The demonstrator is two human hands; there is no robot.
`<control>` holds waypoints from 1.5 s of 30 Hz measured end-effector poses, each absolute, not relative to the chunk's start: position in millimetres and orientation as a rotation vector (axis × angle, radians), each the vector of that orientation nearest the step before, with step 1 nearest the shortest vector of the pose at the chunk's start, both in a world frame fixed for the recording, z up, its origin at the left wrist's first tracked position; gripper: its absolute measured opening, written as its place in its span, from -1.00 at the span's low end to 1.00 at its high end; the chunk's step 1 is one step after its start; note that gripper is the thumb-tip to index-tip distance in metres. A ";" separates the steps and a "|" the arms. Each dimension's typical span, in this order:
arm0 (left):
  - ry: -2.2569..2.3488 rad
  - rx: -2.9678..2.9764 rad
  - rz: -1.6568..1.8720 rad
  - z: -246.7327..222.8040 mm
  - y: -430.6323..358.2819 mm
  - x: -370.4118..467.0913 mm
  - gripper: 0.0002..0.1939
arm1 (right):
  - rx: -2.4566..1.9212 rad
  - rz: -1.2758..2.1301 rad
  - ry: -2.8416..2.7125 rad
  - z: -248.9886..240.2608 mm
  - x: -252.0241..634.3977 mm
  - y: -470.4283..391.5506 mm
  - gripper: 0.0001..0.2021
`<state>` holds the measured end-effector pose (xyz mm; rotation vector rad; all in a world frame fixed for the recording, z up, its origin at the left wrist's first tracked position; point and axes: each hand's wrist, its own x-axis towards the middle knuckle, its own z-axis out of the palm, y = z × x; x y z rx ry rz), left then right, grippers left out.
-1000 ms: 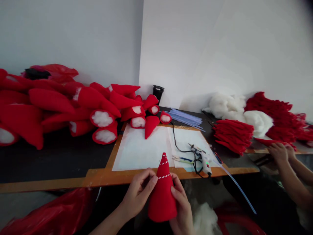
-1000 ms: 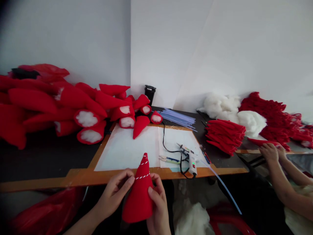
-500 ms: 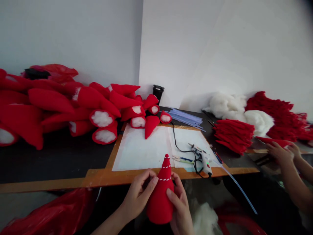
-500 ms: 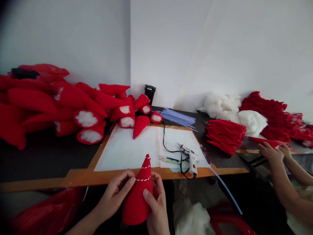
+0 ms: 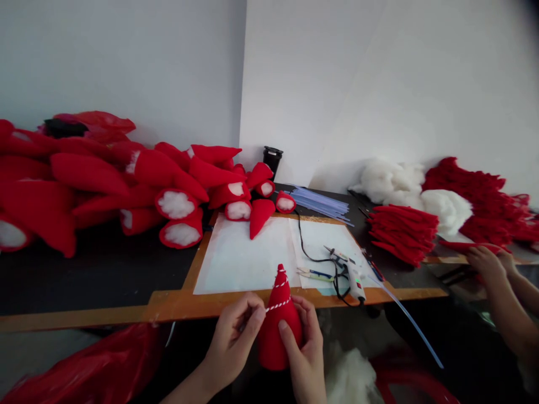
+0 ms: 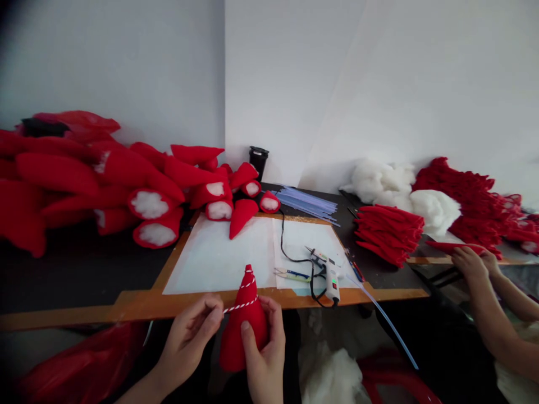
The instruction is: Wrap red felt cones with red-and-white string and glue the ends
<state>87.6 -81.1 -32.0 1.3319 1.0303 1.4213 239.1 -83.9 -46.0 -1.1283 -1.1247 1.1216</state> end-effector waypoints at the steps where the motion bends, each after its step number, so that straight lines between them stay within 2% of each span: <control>1: 1.038 1.322 1.423 -32.5 -80.8 87.7 -0.70 | -1.135 1.115 -1.118 -46.1 239.0 -84.1 -0.58; 3: 1.057 1.308 1.423 -33.4 -79.7 88.0 -0.69 | -1.120 1.147 -1.069 -47.2 239.5 -84.8 -0.56; 7: 1.061 1.293 1.354 -36.4 -76.9 90.0 -0.67 | -0.969 1.417 -0.808 -50.9 240.7 -87.3 -0.51; 12: 1.063 1.230 1.297 -43.9 -73.7 93.4 -0.68 | -0.883 1.594 -0.610 -52.0 238.3 -89.9 -0.55; 18: 1.045 1.250 1.292 -50.3 -73.9 92.6 -0.70 | -0.934 1.548 -0.742 -44.2 239.3 -91.3 -0.44; 23: 1.038 1.248 1.287 -50.2 -73.7 92.5 -0.70 | -0.846 1.637 -0.617 -46.1 245.2 -85.7 -0.45; 28: 1.043 1.274 1.281 -48.2 -74.2 94.0 -0.70 | -0.932 1.607 -0.490 -59.4 242.5 -85.7 -0.55; 35: 1.045 1.306 1.289 -51.9 -77.3 95.5 -0.74 | -0.904 1.580 -0.595 -52.5 240.0 -90.3 -0.30; 41: 1.004 1.315 1.275 -49.4 -78.4 97.6 -0.72 | -0.852 1.583 -0.507 -54.9 242.0 -81.3 -0.59; 43: 1.025 1.332 1.281 -47.0 -78.3 100.5 -0.72 | -0.914 1.533 -0.469 -61.6 241.4 -85.4 -0.58; 45: 1.039 1.359 1.286 -43.2 -77.5 104.5 -0.73 | -0.947 1.476 -0.475 -63.2 241.3 -90.2 -0.48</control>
